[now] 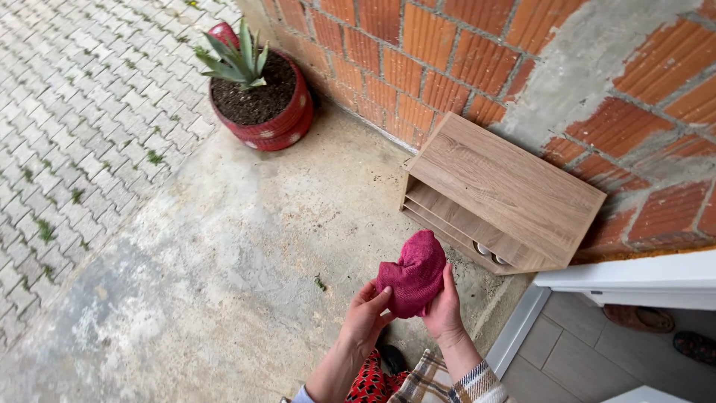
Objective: Cleaning various shoes with a cloth and organizing them into a wooden shoe rack
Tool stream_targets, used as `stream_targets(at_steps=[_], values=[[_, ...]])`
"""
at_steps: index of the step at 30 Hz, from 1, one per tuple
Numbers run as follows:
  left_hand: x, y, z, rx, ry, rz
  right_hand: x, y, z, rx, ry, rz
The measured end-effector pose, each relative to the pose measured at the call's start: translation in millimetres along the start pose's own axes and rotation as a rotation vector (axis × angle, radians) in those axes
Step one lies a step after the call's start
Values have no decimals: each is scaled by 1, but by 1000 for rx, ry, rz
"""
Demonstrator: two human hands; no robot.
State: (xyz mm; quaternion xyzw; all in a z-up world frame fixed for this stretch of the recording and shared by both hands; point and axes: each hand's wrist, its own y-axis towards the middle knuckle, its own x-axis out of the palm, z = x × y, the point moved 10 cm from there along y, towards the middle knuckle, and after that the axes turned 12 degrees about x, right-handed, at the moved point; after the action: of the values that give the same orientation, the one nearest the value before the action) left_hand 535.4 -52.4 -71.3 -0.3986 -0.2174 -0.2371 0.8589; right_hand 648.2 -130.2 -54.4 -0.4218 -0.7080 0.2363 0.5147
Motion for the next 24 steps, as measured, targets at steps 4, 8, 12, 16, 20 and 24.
stream_targets(at_steps=[4, 8, 12, 16, 20, 24], values=[[-11, -18, 21, 129, -68, 11, 20, -14, 11, 98, -80, -34], [-6, -47, 54, 262, -218, -30, 67, -34, 34, 193, -81, -197], [-20, -68, 78, 386, -402, 1, 84, -12, 76, 260, 1, -410], [-46, -86, 91, 506, -489, 0, 122, -15, 128, 422, -13, -625], [-63, -110, 104, 600, -493, -2, 167, -44, 159, 542, -122, -705], [-106, -128, 103, 632, -570, 190, 194, -52, 181, 518, -173, -706]])
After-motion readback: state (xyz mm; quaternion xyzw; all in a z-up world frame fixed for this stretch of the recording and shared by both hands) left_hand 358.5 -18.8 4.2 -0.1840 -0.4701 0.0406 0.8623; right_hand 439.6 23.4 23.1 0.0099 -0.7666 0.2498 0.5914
